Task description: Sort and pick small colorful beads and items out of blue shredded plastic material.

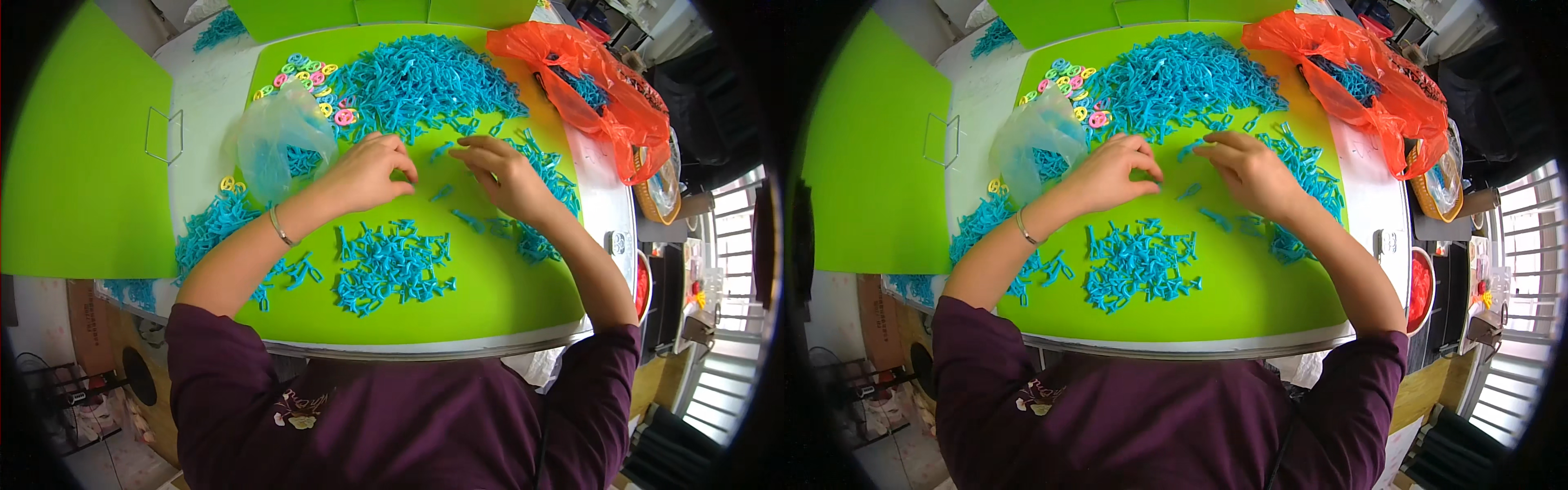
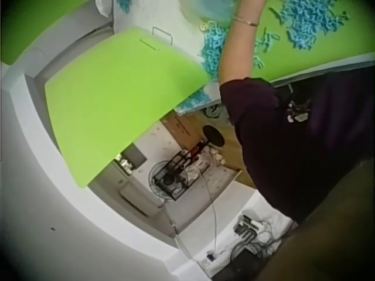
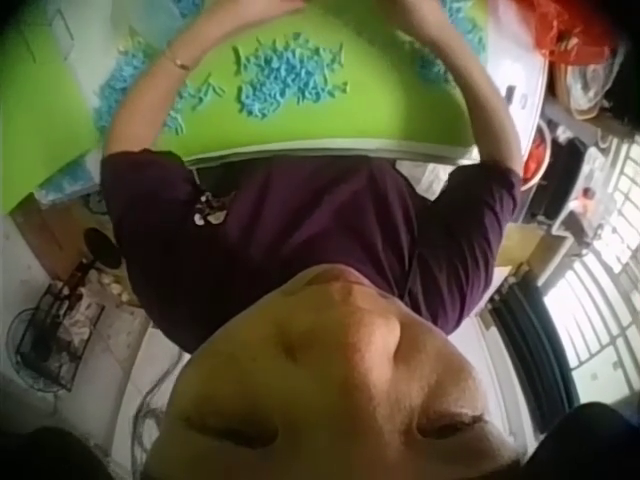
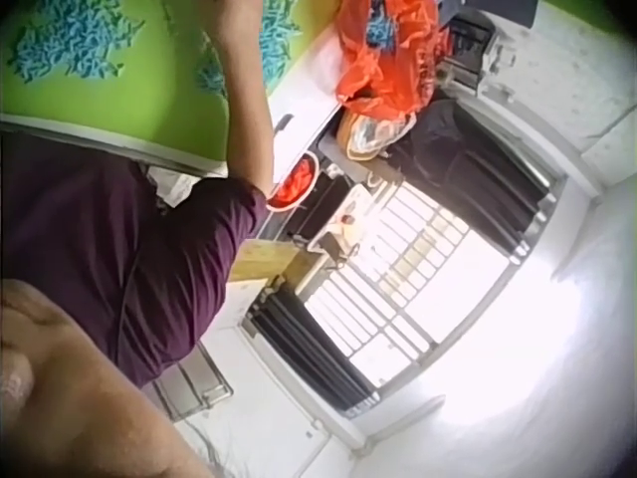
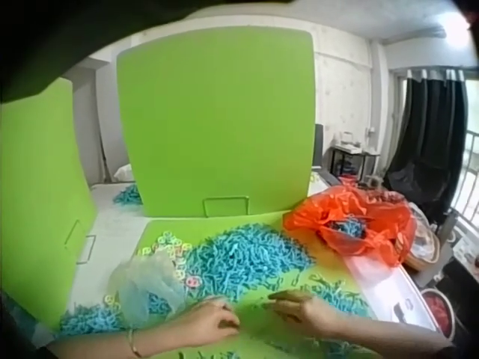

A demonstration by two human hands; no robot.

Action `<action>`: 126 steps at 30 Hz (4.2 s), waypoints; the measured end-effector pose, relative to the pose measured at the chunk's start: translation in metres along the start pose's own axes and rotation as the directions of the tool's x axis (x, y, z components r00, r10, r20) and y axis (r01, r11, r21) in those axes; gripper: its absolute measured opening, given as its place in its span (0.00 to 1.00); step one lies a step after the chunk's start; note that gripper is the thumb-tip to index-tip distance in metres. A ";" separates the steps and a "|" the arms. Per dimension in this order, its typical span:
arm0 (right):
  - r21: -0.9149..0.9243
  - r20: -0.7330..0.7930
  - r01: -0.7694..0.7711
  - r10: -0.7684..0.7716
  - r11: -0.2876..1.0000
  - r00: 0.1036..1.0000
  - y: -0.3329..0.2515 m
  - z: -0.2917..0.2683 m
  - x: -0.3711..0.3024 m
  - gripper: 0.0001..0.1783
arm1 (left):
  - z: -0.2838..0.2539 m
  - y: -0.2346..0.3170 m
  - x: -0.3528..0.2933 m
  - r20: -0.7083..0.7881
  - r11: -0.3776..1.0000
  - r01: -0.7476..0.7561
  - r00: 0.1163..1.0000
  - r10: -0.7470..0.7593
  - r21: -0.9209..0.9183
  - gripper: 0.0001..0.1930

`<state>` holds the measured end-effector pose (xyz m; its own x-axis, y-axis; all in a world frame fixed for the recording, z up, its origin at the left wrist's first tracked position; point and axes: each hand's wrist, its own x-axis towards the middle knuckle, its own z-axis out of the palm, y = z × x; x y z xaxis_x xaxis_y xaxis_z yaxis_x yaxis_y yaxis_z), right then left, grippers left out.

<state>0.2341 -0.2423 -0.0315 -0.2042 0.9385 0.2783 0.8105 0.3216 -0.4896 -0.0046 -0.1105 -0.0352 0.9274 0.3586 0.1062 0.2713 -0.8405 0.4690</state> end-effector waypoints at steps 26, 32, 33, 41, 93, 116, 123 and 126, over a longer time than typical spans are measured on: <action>-0.248 0.107 0.205 -0.183 0.947 0.977 -0.019 -0.013 -0.046 0.14 | 0.023 0.001 0.001 -0.062 0.909 -0.171 0.976 0.209 0.381 0.24; -0.408 -0.013 0.032 -0.041 0.912 0.999 0.007 -0.030 -0.032 0.13 | 0.015 0.012 -0.038 0.097 0.956 -0.217 0.975 0.202 0.195 0.24; -0.318 -0.029 0.002 -0.012 0.948 0.999 0.010 -0.025 -0.021 0.13 | 0.012 0.017 -0.043 0.109 0.959 -0.237 0.969 0.222 0.153 0.23; -0.462 -0.016 0.148 -0.174 0.874 0.985 0.019 0.011 0.001 0.25 | 0.005 0.024 0.000 -0.103 0.988 -0.153 0.983 0.154 0.017 0.16; 0.160 0.141 -0.086 0.064 0.983 0.988 -0.026 0.028 0.017 0.12 | 0.014 -0.001 0.004 -0.101 0.989 0.077 0.991 -0.090 -0.130 0.11; 0.096 0.294 0.083 -0.108 0.992 0.950 -0.031 -0.007 -0.002 0.10 | -0.013 0.059 -0.058 -0.171 0.984 0.128 0.974 -0.149 -0.126 0.11; 0.313 0.202 -0.030 -0.036 0.949 0.979 -0.028 0.005 -0.016 0.08 | -0.008 0.077 -0.106 -0.187 0.897 0.269 0.919 -0.348 -0.350 0.11; 0.657 0.425 -0.525 0.310 0.541 0.851 -0.023 -0.017 -0.022 0.10 | -0.004 0.069 -0.104 -0.245 0.908 0.246 0.909 -0.338 -0.339 0.11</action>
<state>0.2289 -0.2720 -0.0126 -0.1560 0.9513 -0.2658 0.1845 -0.2363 -0.9540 -0.0837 -0.2040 -0.0108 0.6883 0.7092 0.1528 0.3869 -0.5371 0.7496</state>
